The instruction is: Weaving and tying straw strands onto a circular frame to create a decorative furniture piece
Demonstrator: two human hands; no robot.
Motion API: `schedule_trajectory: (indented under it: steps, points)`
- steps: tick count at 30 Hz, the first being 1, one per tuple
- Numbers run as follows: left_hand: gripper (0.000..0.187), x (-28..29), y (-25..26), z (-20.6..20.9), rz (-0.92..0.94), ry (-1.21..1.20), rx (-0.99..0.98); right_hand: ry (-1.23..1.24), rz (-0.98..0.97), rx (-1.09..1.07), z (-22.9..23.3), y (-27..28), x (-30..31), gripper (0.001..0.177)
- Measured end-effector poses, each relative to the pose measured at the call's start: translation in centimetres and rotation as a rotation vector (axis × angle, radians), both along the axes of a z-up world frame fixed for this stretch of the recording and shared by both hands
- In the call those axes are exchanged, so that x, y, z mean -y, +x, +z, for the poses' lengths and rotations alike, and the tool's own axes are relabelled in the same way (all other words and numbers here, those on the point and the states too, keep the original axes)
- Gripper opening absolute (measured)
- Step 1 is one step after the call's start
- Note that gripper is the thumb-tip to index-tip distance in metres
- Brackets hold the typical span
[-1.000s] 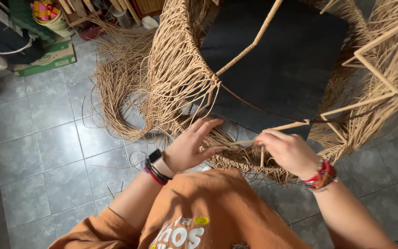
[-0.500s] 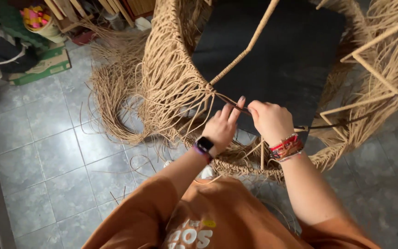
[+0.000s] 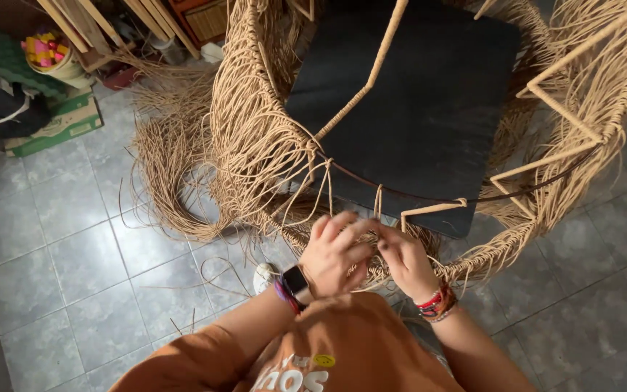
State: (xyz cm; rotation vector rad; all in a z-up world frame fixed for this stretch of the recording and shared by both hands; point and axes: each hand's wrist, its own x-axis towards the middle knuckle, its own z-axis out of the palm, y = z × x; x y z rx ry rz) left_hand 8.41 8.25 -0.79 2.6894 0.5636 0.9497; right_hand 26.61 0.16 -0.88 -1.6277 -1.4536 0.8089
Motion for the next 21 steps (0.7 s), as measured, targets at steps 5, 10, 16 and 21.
schedule_trajectory:
  steps: [5, 10, 16, 21]
  points:
    - [0.008, -4.2, 4.7, -3.1, -0.085, -0.382, -0.053, 0.125, 0.019, 0.575, -4.9, 3.2, 0.2, 0.023]
    - [0.010, -6.4, 8.7, -0.9, 0.241, -0.818, -0.333, 0.432, -0.299, 0.669, -2.0, 2.4, -1.0, 0.036]
    - [0.029, -4.5, 5.3, -3.5, 0.184, -0.168, 0.017, 0.242, -0.001, 0.538, -1.5, 4.2, -1.6, 0.018]
    - [0.026, -1.7, 2.0, -5.9, 0.014, -0.039, 0.172, -0.049, 0.063, -0.121, -0.5, 3.4, -2.8, 0.015]
